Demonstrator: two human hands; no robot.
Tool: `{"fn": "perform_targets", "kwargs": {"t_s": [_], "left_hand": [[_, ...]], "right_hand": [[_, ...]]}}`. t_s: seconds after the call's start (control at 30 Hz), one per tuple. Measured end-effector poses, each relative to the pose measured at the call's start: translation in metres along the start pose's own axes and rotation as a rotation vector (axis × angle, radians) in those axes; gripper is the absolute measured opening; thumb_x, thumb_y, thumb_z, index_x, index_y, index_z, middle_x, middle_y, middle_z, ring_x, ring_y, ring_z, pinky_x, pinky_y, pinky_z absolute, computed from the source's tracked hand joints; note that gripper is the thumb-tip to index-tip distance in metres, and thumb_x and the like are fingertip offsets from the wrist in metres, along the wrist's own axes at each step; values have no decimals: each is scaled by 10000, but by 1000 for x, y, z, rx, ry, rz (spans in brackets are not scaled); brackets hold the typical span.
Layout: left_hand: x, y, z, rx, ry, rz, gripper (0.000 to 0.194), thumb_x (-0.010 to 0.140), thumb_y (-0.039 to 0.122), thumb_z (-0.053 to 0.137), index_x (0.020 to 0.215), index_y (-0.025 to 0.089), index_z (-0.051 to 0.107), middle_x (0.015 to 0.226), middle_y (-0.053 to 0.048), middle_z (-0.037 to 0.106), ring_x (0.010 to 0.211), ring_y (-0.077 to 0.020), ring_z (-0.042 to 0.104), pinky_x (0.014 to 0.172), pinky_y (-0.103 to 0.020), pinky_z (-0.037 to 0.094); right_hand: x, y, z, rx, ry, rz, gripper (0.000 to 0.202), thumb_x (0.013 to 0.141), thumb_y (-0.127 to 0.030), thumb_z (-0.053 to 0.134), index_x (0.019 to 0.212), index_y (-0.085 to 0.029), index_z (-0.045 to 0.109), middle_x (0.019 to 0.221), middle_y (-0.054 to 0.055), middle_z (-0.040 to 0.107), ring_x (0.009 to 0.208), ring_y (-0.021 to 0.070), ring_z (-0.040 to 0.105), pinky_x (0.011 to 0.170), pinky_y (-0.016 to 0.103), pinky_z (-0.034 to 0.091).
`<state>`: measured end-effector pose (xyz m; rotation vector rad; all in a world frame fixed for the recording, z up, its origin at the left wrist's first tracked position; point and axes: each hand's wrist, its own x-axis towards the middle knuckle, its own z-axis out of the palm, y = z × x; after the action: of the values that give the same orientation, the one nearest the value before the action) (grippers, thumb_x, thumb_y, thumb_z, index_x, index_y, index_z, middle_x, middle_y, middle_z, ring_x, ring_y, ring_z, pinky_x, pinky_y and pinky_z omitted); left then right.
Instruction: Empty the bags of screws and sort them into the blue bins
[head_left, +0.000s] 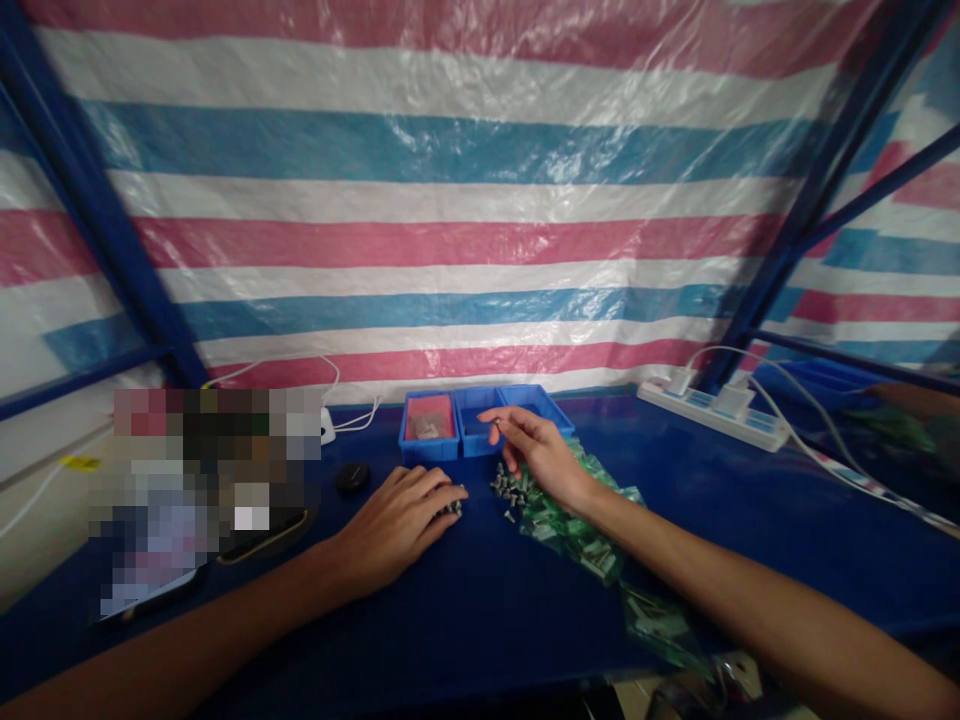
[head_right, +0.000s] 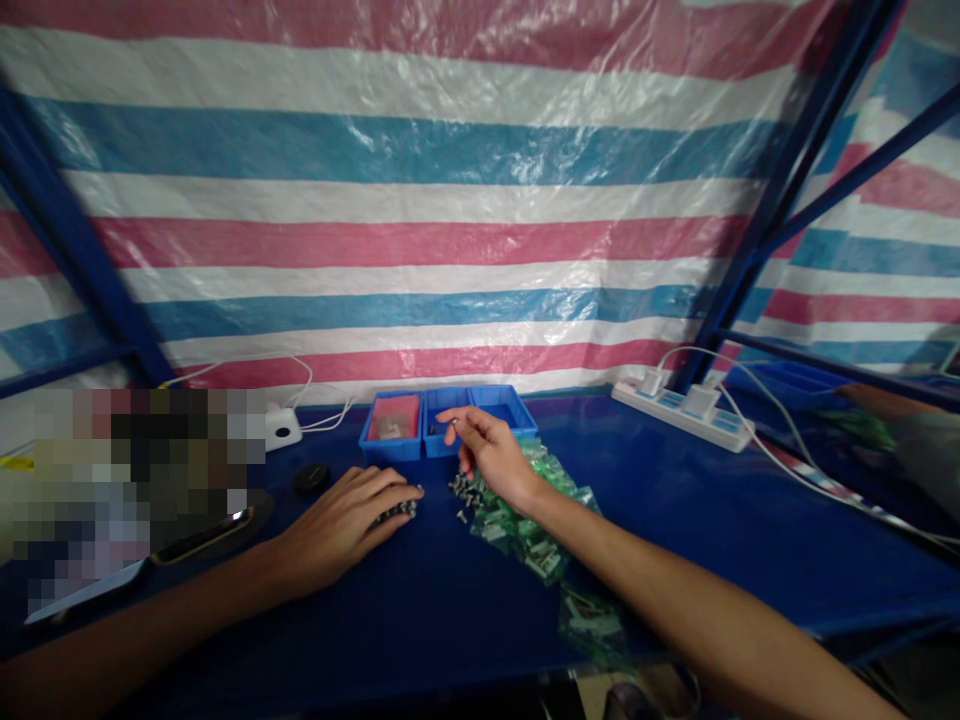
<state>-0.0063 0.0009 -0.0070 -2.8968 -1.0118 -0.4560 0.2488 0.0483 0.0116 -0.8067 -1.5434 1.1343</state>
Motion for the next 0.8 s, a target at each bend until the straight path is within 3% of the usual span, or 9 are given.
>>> {"fn": "perform_targets", "kwargs": {"t_s": [0.33, 0.5, 0.8], "left_hand": [[1, 0, 1, -11, -9, -13, 305, 1129, 358, 473, 1392, 275, 602, 1267, -41, 655, 1130, -243, 594, 980, -398, 414], [0, 1, -1, -16, 4, -25, 380, 1138, 361, 439, 1504, 310, 527, 1280, -43, 651, 1138, -248, 592, 991, -401, 421], [1, -1, 2, -31, 11, -30, 407, 1141, 400, 415, 1527, 308, 507, 1319, -56, 654, 1158, -258, 598, 1004, -410, 432]], "right_hand": [[-1, -1, 0, 52, -7, 9, 334, 1003, -504, 611, 1142, -209, 679, 734, -37, 547, 477, 91, 453, 415, 233, 377], [-1, -2, 0, 61, 18, 10, 302, 1009, -496, 598, 1096, -214, 659, 661, -75, 441, 437, 82, 418, 388, 216, 343], [-3, -5, 3, 69, 26, 22, 231, 998, -387, 572, 1132, -228, 673, 906, 7, 588, 516, 91, 493, 410, 238, 429]]}}
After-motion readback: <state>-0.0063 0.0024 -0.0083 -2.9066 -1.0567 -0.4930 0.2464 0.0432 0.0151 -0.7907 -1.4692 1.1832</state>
